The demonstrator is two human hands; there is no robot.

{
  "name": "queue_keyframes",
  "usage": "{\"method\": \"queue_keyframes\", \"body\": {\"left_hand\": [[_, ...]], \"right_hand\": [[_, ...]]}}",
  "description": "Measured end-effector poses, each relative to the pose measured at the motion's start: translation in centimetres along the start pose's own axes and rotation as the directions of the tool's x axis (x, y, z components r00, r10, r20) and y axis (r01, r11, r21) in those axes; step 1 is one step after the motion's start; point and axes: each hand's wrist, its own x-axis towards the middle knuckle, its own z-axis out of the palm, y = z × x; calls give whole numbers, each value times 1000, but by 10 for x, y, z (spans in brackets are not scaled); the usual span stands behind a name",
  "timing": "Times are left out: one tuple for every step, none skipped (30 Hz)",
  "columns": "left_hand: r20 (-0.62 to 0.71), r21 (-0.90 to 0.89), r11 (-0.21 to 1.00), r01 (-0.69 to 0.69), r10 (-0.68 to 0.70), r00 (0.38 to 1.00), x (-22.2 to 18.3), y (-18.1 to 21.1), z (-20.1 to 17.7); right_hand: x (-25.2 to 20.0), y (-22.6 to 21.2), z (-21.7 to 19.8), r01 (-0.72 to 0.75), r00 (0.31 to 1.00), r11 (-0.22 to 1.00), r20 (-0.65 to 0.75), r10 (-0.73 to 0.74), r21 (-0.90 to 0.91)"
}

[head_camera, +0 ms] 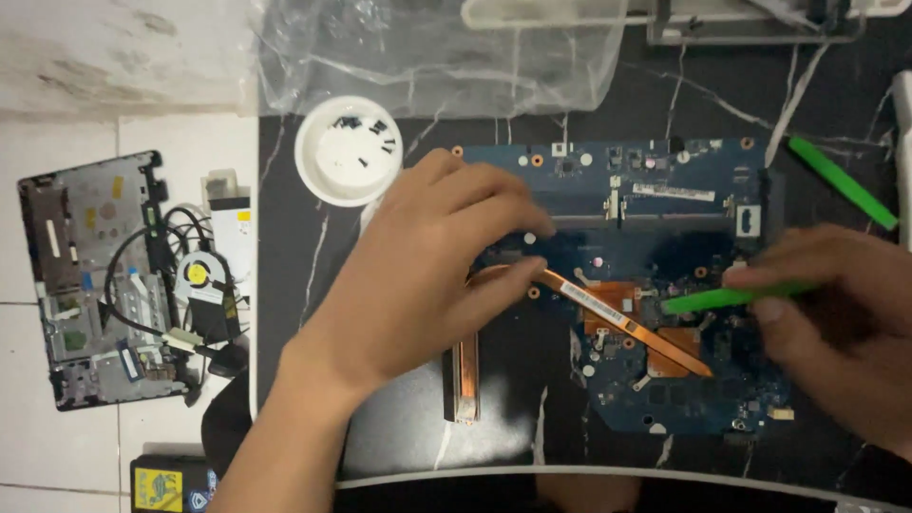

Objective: Screwing a copper heatsink onto a laptop motherboard using a precision screwdriver.

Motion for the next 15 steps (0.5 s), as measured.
{"method": "queue_keyframes", "body": {"left_hand": [[46, 42, 999, 8, -10, 999, -1, -1, 0], [93, 84, 996, 14, -22, 995, -2, -2, 0], [89, 81, 997, 15, -22, 996, -2, -2, -2], [102, 88, 996, 27, -36, 994, -1, -2, -4], [123, 90, 995, 39, -50, 991, 0, -1, -5], [129, 82, 996, 39, -50, 990, 0, -2, -3], [115, 77, 997, 25, -34, 993, 0, -2, -2], [102, 73, 997, 10, -17, 995, 0, -3, -3], [107, 71, 997, 14, -22, 994, 0, -3, -2], [110, 61, 998, 26, -33, 993, 0, -3, -2], [107, 53, 998, 34, -40, 993, 1, -3, -2], [106, 54, 998, 35, -41, 994, 1, -3, -2], [102, 50, 998, 26, -31, 994, 1, -4, -1], [98, 45, 999, 17, -21, 995, 1, -4, -1], [98, 46, 999, 18, -22, 995, 1, -4, -2]], "right_hand": [[-3, 4, 0, 13, 1000, 998, 27, -11, -58], [-6, 8, 0, 27, 998, 993, 55, -21, -114], [-5, 11, 2, 28, 998, 993, 58, -21, -118], [-4, 14, 4, 64, 998, 991, 35, -60, -118], [-6, 17, 7, 90, 996, 989, 12, -89, -115], [-10, 17, 8, 81, 997, 990, 14, -80, -115], [-12, 16, 10, 11, 999, 990, 42, -5, -138], [-14, 16, 12, -59, 995, 985, 68, 70, -162], [-15, 19, 14, -62, 995, 986, 72, 74, -158], [-17, 22, 16, -31, 995, 986, 92, 46, -164], [-17, 26, 16, 5, 994, 985, 111, 14, -174], [-17, 26, 17, 7, 994, 985, 111, 13, -175], [-17, 27, 18, -12, 991, 981, 125, 37, -191], [-18, 27, 19, -31, 988, 978, 138, 61, -208], [-15, 23, 19, -31, 988, 978, 140, 61, -207]]}}
